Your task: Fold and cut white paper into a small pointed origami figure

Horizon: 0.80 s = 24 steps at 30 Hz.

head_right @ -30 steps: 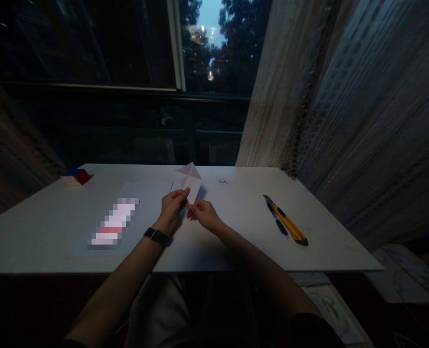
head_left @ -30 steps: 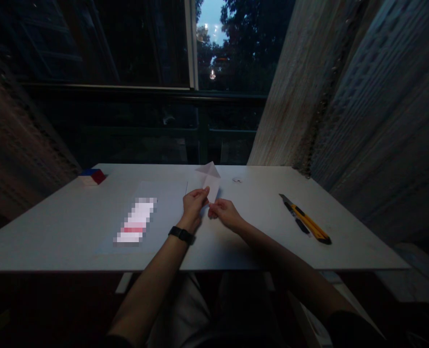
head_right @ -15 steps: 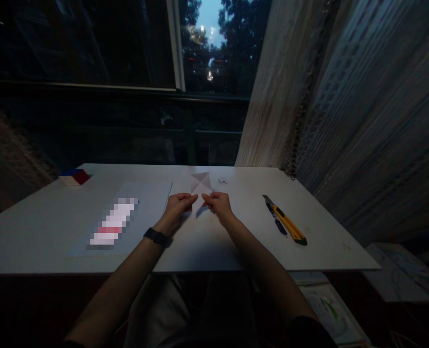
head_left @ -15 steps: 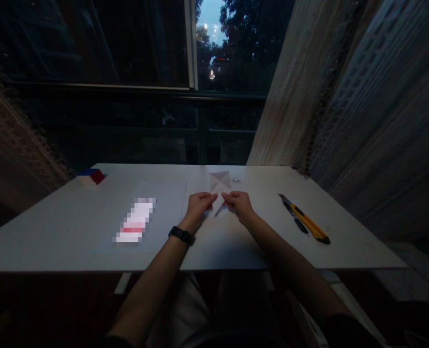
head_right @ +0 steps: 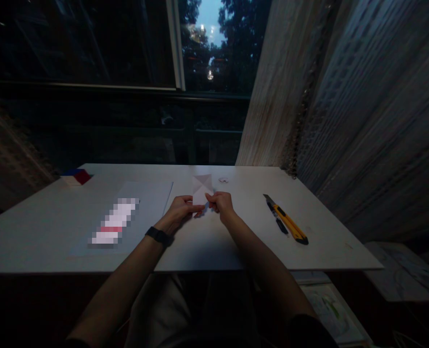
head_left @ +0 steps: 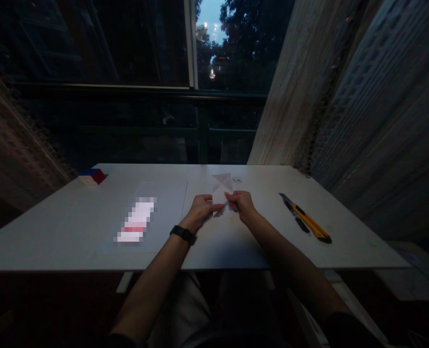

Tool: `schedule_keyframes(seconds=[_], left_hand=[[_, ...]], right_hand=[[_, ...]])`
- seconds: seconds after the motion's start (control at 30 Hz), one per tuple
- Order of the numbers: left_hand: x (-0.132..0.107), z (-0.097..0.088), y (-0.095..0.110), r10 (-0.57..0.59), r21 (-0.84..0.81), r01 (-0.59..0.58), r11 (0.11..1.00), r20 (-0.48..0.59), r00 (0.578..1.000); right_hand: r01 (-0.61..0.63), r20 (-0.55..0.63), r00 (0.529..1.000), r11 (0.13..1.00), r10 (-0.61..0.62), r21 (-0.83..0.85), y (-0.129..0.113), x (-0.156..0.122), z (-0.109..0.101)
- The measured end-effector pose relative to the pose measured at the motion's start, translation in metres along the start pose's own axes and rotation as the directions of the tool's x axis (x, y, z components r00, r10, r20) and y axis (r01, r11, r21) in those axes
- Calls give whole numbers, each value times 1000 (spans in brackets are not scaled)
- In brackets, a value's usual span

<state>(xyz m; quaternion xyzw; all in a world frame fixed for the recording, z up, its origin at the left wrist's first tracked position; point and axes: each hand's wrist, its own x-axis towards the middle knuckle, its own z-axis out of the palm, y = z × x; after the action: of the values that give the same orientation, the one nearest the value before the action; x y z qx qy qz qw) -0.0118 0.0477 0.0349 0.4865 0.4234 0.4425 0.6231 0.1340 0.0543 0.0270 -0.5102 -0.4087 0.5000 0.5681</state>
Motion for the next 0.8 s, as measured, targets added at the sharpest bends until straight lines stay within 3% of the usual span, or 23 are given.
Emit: schedule_keyframes(seconds=[0.17,0.43,0.57,0.8], left_hand=[[7,-2,-7,15,-34,-14,999,32,999],[0,-1,1,22,-51,-25,998,-45,999],[-1,0,0,18,-58,-20,998,-25,1000],[2,0,-2,14,-128,-27,991,-105,994]], right_hand=[[63,31,998,998,-63,10,2,1,-1],[177,84,982,980,-170,-86,4,-1,0],[218,12,976,968,-219,-125,5,3,-1],[215,-32,975,972,-219,-99,2,3,-1]])
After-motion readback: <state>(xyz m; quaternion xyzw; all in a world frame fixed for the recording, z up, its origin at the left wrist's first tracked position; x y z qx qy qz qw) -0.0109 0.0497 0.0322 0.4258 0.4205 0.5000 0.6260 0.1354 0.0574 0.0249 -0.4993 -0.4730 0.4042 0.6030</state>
